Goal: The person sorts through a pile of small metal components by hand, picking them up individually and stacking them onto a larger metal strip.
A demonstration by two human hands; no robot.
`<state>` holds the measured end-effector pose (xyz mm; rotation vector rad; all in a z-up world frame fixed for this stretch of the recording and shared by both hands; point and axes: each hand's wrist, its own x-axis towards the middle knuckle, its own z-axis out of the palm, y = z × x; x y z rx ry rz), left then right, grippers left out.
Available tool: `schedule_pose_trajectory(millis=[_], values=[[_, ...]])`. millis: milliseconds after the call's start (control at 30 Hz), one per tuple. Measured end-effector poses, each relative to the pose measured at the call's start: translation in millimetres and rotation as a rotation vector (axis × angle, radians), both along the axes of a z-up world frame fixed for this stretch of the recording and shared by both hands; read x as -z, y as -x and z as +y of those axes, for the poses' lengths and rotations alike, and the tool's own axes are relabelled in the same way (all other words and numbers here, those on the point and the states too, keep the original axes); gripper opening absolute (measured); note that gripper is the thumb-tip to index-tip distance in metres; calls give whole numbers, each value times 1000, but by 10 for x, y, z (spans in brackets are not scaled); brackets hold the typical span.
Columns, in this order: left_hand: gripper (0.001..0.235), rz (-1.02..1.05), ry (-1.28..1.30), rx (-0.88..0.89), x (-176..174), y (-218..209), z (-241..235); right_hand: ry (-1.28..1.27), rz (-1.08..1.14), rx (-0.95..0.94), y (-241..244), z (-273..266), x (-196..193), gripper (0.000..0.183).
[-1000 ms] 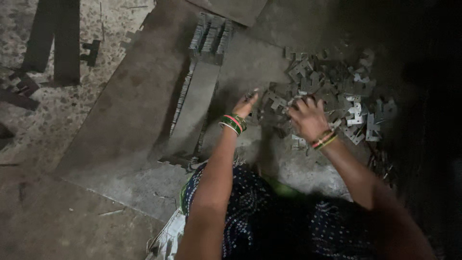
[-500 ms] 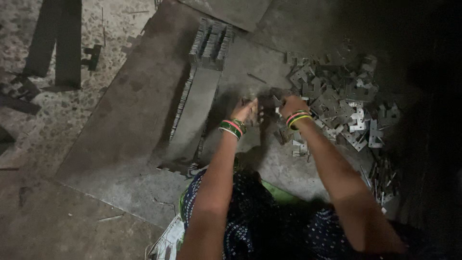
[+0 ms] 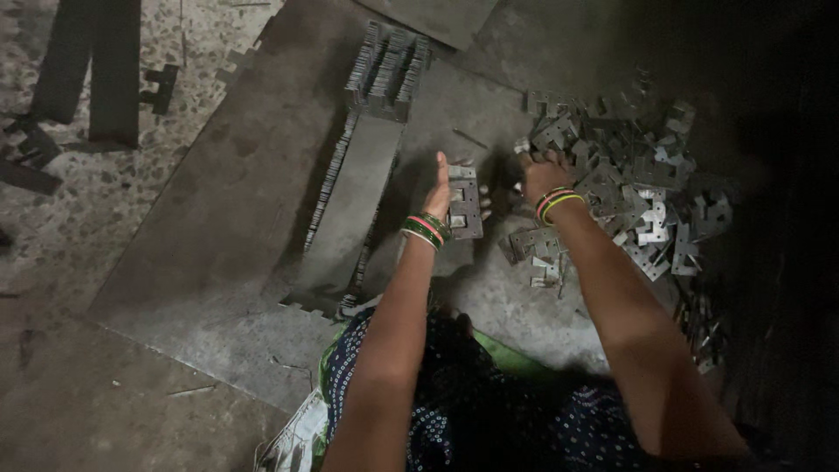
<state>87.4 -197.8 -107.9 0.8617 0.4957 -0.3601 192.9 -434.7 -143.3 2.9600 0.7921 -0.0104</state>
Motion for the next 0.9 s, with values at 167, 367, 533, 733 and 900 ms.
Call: schedule_pose_trajectory(millis=[167, 367, 533, 733, 900], values=[[114, 109, -559, 60, 319, -162, 116, 21, 398, 390, -148, 119, -379, 43], [117, 245, -562, -31, 267, -129, 104, -875, 522, 122, 213, -60, -777, 46], [109, -121, -393, 6, 331, -124, 60, -102, 231, 52, 412, -50, 29, 39], [115, -237, -656, 41, 704, -172, 101, -32, 13, -19, 647, -124, 21, 38], [116, 44, -566, 86, 588, -200, 127, -485, -266, -421, 880, -31, -621, 55]])
